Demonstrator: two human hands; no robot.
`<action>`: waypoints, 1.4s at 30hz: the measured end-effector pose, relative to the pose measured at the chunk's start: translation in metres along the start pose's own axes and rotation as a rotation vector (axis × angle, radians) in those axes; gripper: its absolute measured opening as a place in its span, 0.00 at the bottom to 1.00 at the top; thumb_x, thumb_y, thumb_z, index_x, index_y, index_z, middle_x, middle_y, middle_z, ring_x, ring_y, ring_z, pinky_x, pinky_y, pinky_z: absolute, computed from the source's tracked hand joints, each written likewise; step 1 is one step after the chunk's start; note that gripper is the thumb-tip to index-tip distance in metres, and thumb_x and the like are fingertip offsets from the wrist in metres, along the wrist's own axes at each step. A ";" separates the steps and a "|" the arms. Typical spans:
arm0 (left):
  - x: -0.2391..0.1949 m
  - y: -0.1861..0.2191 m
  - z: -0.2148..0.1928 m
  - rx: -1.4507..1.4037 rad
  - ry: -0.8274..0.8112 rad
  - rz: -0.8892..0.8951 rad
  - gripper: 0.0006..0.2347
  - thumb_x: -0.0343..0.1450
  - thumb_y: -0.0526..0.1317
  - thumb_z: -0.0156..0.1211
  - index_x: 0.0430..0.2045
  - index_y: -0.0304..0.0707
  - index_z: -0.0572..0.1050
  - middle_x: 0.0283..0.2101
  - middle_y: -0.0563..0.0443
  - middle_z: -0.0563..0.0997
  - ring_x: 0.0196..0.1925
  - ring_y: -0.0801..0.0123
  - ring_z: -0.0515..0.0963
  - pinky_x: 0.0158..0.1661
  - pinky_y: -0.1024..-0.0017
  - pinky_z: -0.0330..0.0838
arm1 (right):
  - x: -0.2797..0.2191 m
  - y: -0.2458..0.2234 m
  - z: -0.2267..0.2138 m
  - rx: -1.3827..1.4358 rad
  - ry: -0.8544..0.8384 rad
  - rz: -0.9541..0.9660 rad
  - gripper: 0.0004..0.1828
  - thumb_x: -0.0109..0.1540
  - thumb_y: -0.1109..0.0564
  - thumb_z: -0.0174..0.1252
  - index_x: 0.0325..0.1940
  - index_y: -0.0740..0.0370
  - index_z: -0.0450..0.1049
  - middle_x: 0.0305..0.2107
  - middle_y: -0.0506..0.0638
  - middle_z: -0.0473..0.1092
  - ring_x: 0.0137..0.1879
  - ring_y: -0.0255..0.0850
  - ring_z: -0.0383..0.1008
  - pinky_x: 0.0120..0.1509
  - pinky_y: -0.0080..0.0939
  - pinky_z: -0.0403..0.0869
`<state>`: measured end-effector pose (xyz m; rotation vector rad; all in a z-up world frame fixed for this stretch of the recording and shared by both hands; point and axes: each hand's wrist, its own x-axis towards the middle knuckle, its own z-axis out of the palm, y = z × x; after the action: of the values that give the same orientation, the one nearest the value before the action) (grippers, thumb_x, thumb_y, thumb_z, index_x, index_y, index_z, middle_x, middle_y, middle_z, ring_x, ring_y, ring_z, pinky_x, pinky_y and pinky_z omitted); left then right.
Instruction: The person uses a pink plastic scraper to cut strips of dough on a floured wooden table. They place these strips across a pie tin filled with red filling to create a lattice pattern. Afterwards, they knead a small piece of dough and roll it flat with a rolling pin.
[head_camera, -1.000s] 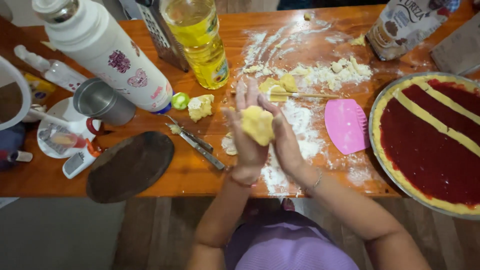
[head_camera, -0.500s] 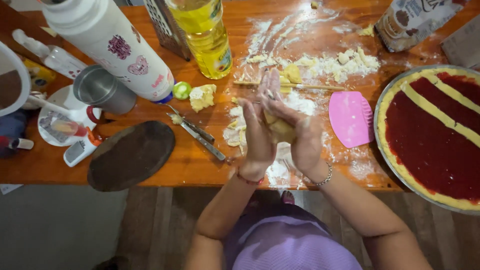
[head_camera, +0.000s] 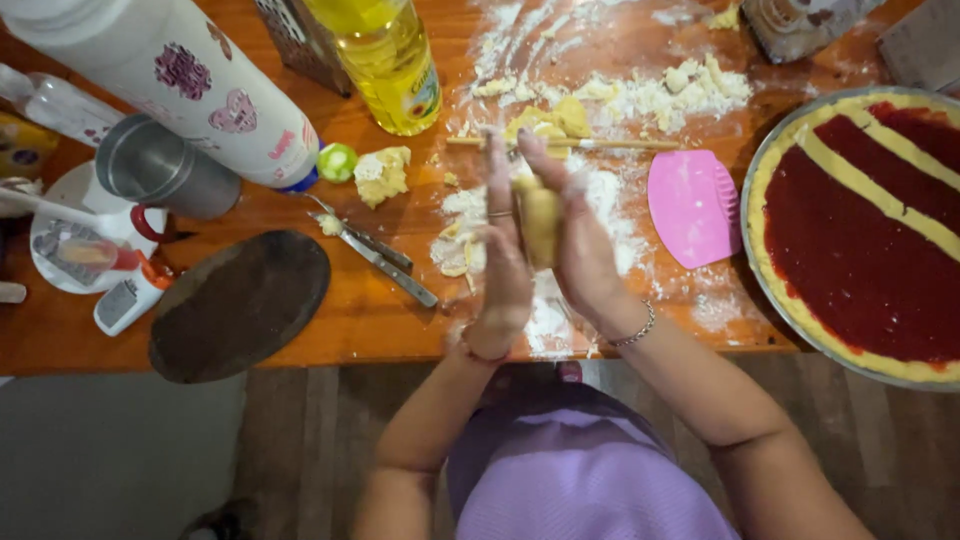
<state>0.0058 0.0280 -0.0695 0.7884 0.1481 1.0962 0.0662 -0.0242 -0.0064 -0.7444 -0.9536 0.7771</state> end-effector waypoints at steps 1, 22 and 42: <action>0.000 0.002 0.003 0.011 0.038 0.014 0.38 0.73 0.69 0.22 0.77 0.49 0.43 0.80 0.46 0.44 0.80 0.56 0.47 0.77 0.54 0.39 | -0.002 -0.002 0.000 -0.210 -0.097 0.022 0.33 0.77 0.41 0.25 0.78 0.67 0.51 0.76 0.67 0.45 0.82 0.60 0.39 0.85 0.60 0.37; -0.005 0.017 0.017 -0.394 0.229 -0.339 0.35 0.78 0.67 0.33 0.73 0.39 0.55 0.63 0.35 0.71 0.55 0.59 0.78 0.55 0.65 0.75 | -0.020 0.025 -0.026 -0.730 0.032 -0.482 0.22 0.60 0.41 0.67 0.44 0.61 0.75 0.39 0.56 0.70 0.40 0.49 0.74 0.44 0.45 0.75; 0.005 0.033 0.015 -0.321 0.482 -0.450 0.35 0.65 0.76 0.49 0.46 0.44 0.78 0.41 0.51 0.84 0.38 0.68 0.82 0.43 0.75 0.77 | -0.021 0.007 0.000 -0.700 -0.219 -0.288 0.30 0.72 0.46 0.40 0.72 0.67 0.63 0.68 0.68 0.60 0.78 0.67 0.52 0.81 0.66 0.47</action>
<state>-0.0094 0.0316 -0.0361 0.1751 0.5170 0.8307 0.0568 -0.0382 -0.0210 -1.1029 -1.5248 0.2584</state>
